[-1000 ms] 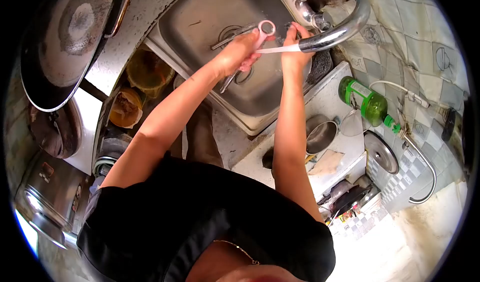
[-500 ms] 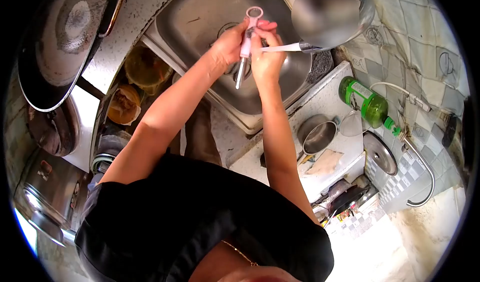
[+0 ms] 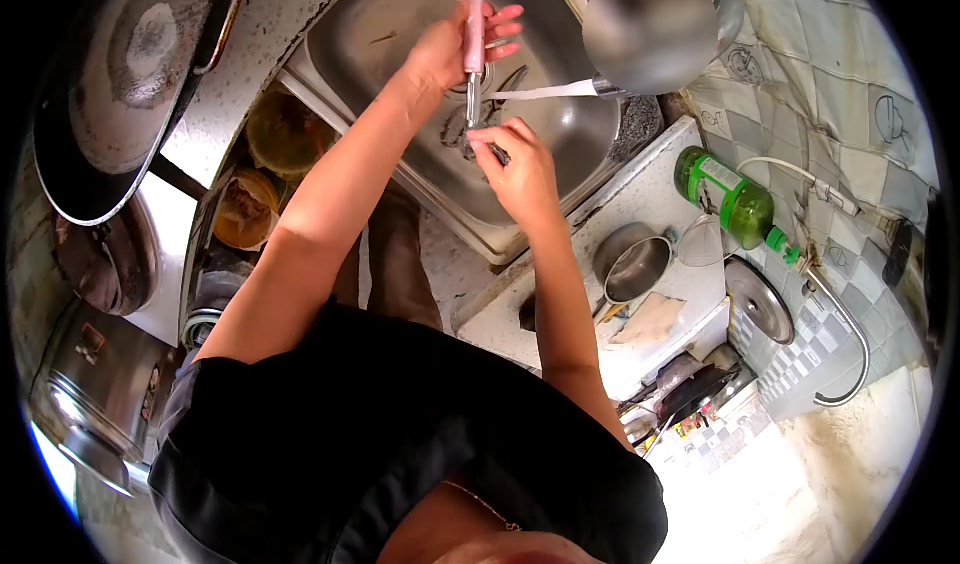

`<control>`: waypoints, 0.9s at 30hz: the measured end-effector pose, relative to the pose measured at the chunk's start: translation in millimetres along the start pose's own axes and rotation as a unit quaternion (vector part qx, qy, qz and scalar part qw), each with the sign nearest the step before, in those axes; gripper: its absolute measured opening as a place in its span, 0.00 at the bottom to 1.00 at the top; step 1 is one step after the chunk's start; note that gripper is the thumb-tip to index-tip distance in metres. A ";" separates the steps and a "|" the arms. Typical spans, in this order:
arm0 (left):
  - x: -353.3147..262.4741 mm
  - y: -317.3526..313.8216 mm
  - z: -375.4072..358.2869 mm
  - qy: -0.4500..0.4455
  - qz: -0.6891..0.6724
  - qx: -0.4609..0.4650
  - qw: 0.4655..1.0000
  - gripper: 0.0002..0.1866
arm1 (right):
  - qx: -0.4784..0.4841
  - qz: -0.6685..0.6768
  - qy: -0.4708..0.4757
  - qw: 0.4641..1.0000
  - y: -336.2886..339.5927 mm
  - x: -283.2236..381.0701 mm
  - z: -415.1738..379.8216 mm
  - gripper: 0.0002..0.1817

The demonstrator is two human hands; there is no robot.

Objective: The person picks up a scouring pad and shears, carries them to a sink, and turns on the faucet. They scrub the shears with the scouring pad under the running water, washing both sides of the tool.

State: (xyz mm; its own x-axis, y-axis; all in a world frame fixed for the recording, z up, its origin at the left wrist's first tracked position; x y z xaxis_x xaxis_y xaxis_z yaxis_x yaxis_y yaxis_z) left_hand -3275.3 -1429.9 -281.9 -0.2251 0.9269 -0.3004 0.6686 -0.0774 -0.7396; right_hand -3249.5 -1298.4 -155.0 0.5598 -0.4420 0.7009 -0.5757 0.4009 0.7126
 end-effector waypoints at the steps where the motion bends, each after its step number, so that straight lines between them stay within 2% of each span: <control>1: -2.2 9.9 11.3 -0.003 0.000 0.002 1.000 0.22 | -0.001 -0.001 0.003 1.000 5.0 -0.8 0.0 0.05; 3: 2.1 0.2 14.7 0.059 -0.082 0.161 0.982 0.22 | -0.108 0.056 -0.022 0.992 33.2 -8.5 -0.1 0.06; 4: 0.2 4.2 6.5 0.046 -0.026 0.024 0.998 0.23 | -0.151 0.051 -0.015 0.987 45.9 -9.0 3.3 0.06; 5: 1.8 8.0 8.4 0.045 -0.025 0.024 0.998 0.23 | -0.170 0.050 -0.027 0.984 52.3 -9.9 6.9 0.06; 7: 18.7 -8.1 -0.4 0.104 -0.057 0.168 0.979 0.24 | -0.205 0.053 0.010 0.977 53.2 -3.7 21.2 0.07; 9: 30.3 -13.8 -6.6 0.096 -0.037 0.139 0.985 0.25 | -0.213 0.042 0.063 0.974 41.6 14.5 40.4 0.07; 10: 34.5 -7.9 -6.3 0.066 0.032 0.060 0.996 0.25 | -0.175 0.042 0.064 0.982 29.2 19.9 52.1 0.06; 11: 33.9 0.5 -8.7 0.034 0.100 -0.020 0.994 0.25 | -0.178 -0.022 0.083 0.980 20.6 19.6 63.5 0.04; 12: 33.1 3.7 -13.8 0.045 0.068 -0.062 0.995 0.24 | -0.199 -0.008 0.050 0.979 20.9 8.9 70.7 0.04; 13: 33.6 8.8 -14.6 0.046 0.068 -0.064 0.995 0.24 | -0.218 0.006 0.017 0.976 22.2 2.0 72.8 0.04; 14: 35.0 7.3 -13.7 0.057 0.053 -0.020 0.997 0.23 | -0.206 -0.004 0.040 0.978 17.7 9.1 66.1 0.04; 15: 34.7 5.3 -10.1 0.066 0.037 0.028 0.997 0.22 | -0.195 -0.016 0.066 0.979 13.4 17.6 56.1 0.05; 16: 28.4 -7.4 -12.7 0.076 -0.004 0.125 0.989 0.22 | -0.168 0.009 0.062 0.984 5.0 20.1 46.0 0.06; 17: 30.5 -3.8 -11.4 0.075 -0.005 0.125 0.989 0.22 | -0.175 -0.002 0.088 0.981 3.2 26.8 41.7 0.05; 19: 50.3 9.9 -18.9 0.111 0.007 0.054 0.992 0.22 | -0.168 -0.067 0.053 0.982 9.3 15.5 55.7 0.05; 20: 59.1 4.6 -20.8 0.104 -0.021 0.001 0.994 0.21 | -0.242 -0.056 0.097 0.964 20.7 19.2 64.7 0.04; 21: 56.0 10.4 -24.0 0.088 0.007 -0.053 0.995 0.22 | -0.243 -0.056 0.099 0.964 20.6 18.0 62.7 0.04; 23: 48.9 -0.2 -26.7 0.109 -0.013 0.008 0.994 0.22 | -0.183 -0.085 0.050 0.978 14.2 16.6 58.4 0.04; 25: 42.5 0.8 -22.9 0.099 -0.006 0.049 0.994 0.22 | -0.193 0.005 0.070 0.979 6.9 20.3 40.3 0.05; 26: 45.2 0.5 -24.7 0.095 0.003 0.085 0.992 0.23 | -0.193 -0.015 0.064 0.979 6.7 16.7 44.4 0.05; 27: 55.4 3.7 -24.8 0.100 0.003 0.081 0.992 0.23 | -0.193 -0.035 0.053 0.979 8.8 11.5 50.7 0.05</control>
State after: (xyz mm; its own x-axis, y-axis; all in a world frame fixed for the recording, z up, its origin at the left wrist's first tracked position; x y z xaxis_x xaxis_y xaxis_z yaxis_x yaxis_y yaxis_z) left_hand -3267.7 -1369.7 -286.3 -0.0654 0.9791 -0.1925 0.5435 -0.1269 -0.8298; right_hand -3278.3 -1340.6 -142.2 0.6605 -0.4018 0.6343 -0.2775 0.6543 0.7034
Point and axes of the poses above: each hand's wrist, its own z-axis towards the middle knuckle, its own y-axis out of the back of the hand, x = y × z, the point moved 10 cm from there along z, towards the middle knuckle, and after that the axes turned 11 degrees about -x, right-handed, at the moved point
